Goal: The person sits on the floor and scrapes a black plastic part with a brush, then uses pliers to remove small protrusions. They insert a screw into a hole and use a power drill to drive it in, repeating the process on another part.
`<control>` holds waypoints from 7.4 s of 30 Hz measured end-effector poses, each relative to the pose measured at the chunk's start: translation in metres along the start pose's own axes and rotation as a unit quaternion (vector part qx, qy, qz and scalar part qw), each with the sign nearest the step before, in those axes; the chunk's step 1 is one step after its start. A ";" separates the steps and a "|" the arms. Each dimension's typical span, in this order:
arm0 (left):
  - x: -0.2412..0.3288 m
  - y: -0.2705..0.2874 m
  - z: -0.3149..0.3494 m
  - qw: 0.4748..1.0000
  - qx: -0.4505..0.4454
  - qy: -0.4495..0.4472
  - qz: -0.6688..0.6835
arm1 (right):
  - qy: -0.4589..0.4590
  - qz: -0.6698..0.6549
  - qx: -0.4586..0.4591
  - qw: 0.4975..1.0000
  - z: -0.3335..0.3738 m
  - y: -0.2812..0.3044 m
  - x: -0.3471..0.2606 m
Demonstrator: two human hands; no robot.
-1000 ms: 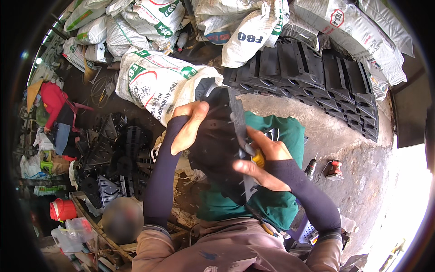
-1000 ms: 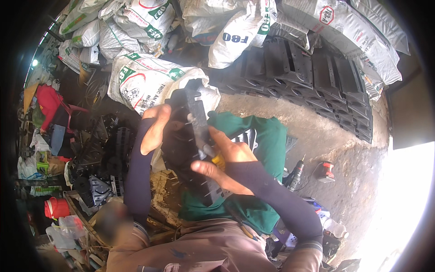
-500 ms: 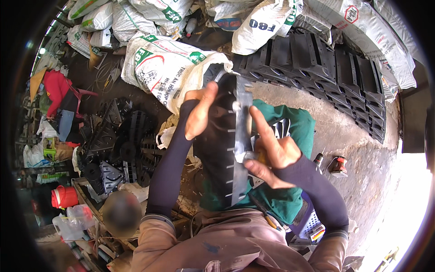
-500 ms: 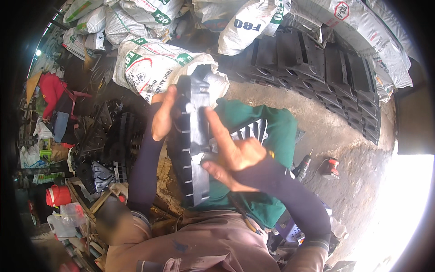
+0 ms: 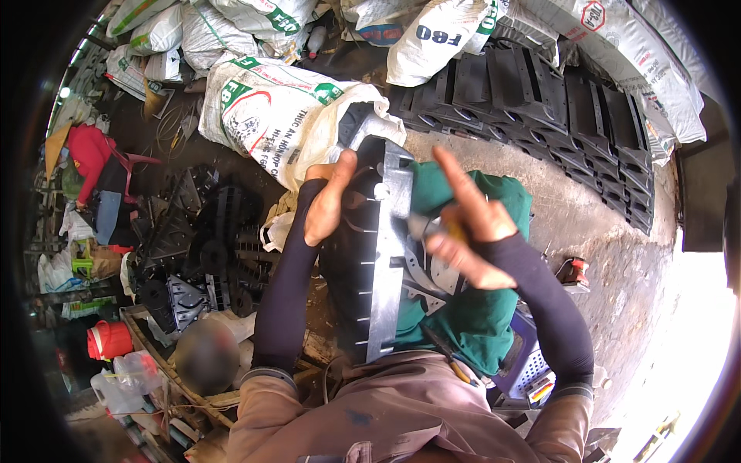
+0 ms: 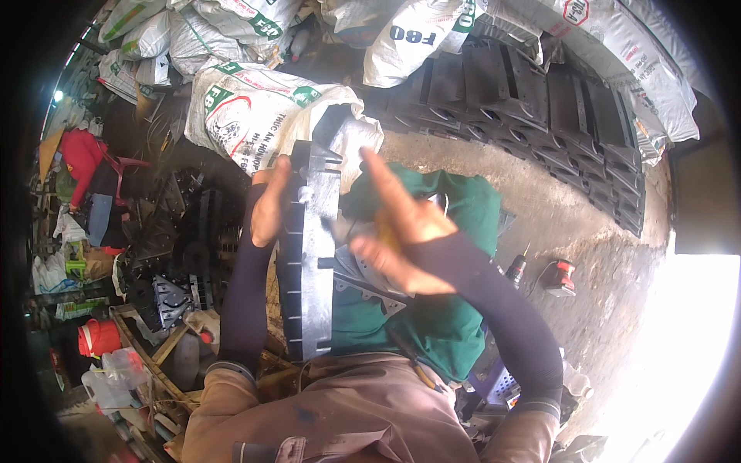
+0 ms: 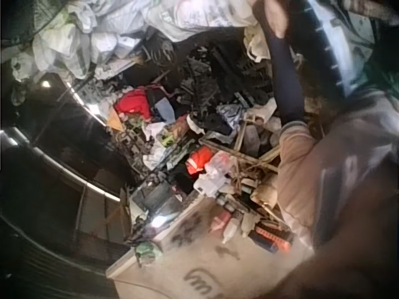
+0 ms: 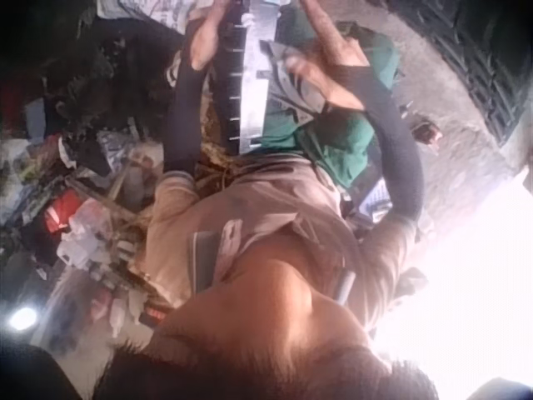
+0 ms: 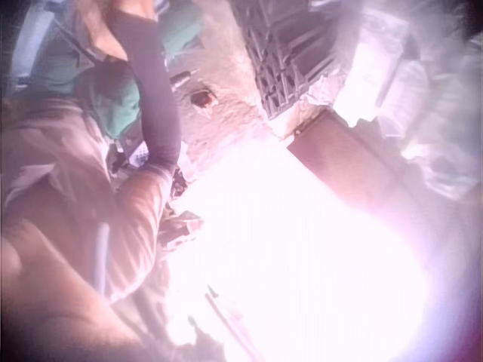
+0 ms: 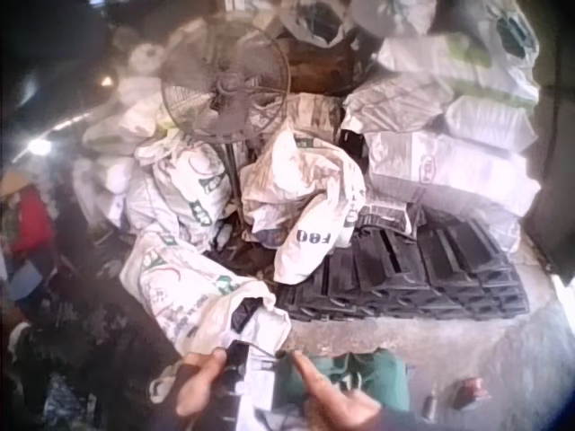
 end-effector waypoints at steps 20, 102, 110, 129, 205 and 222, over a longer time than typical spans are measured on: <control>0.006 -0.030 -0.012 0.990 -0.111 0.011 -0.086 | 0.041 0.154 0.087 0.983 0.001 0.017 0.006; -0.101 -0.138 0.144 0.959 -0.049 -0.088 0.265 | 0.086 -0.556 0.483 0.671 0.180 0.014 0.120; -0.081 -0.122 0.091 0.974 0.026 0.089 0.206 | -0.012 -0.301 0.480 0.824 0.172 0.057 0.066; -0.072 -0.127 0.047 0.936 -0.125 -0.022 0.327 | -0.108 0.287 0.162 0.938 0.022 -0.046 0.035; -0.094 -0.043 0.061 0.986 -0.127 -0.099 0.036 | -0.192 0.378 0.085 0.902 0.183 -0.131 0.076; -0.087 -0.004 0.083 0.976 -0.050 -0.210 -0.033 | -0.205 -0.324 0.134 0.914 0.138 -0.069 0.078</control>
Point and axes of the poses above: each hand's wrist, its own z-axis away from the middle knuckle, its own y-axis out of the back of the hand, x = y × z, the point moved 9 cm from there along -z, towards the middle knuckle, and after that the axes turned 8 degrees about -x, right-handed, at the moved point
